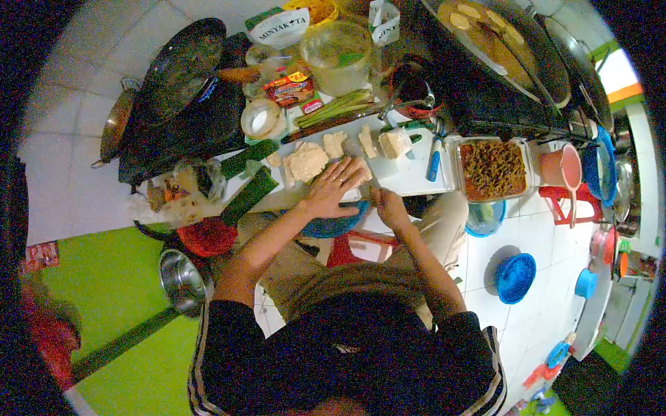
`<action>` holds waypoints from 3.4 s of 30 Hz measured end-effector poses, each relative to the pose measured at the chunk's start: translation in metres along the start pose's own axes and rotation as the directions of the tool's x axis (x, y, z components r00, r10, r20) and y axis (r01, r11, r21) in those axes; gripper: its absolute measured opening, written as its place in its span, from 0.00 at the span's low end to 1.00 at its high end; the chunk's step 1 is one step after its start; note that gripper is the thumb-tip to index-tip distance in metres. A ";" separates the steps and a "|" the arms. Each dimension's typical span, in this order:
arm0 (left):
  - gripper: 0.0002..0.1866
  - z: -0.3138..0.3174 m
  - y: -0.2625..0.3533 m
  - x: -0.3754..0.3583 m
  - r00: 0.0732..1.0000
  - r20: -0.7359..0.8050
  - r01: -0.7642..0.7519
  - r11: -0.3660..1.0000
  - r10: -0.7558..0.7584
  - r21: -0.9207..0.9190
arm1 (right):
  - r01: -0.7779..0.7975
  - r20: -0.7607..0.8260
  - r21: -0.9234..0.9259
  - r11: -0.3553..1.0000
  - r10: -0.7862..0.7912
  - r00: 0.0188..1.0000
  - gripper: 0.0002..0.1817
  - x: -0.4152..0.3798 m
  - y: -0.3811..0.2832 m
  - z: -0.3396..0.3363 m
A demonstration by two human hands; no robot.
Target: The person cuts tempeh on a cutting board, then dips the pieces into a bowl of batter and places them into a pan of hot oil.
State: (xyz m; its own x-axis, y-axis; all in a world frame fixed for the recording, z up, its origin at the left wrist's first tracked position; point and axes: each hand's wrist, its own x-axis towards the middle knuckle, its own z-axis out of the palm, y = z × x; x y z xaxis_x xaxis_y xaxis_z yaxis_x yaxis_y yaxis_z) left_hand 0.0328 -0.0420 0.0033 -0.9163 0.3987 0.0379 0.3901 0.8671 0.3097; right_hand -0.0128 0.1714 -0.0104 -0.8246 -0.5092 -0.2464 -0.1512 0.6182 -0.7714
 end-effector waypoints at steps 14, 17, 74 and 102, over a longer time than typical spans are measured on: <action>0.52 -0.008 0.007 -0.019 0.999 -0.033 0.034 0.999 -0.035 -0.026 | 0.075 -0.092 0.049 0.996 -0.070 0.993 0.23 0.006 -0.004 0.008; 0.53 0.004 0.004 -0.040 0.995 -0.038 0.091 0.995 -0.092 -0.046 | 0.077 -0.103 -0.002 0.997 -0.077 0.992 0.23 0.005 -0.003 0.012; 0.34 0.064 0.058 0.007 0.564 -0.191 -0.285 0.027 -0.803 -0.958 | 0.104 -0.066 0.128 0.986 -0.097 0.993 0.24 -0.002 -0.012 0.029; 0.34 0.068 0.050 0.010 0.582 -0.165 -0.259 0.011 -0.796 -0.966 | 0.191 -0.132 0.124 0.974 -0.175 0.976 0.21 -0.014 0.003 0.060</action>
State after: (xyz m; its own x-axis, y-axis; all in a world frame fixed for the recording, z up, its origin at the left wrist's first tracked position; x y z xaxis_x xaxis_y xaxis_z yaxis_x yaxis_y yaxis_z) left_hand 0.0496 0.0250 -0.0454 -0.8590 -0.5075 -0.0677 0.1539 -0.3821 0.9112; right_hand 0.0314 0.1445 -0.0440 -0.8500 -0.5261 -0.0281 -0.2373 0.4300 -0.8711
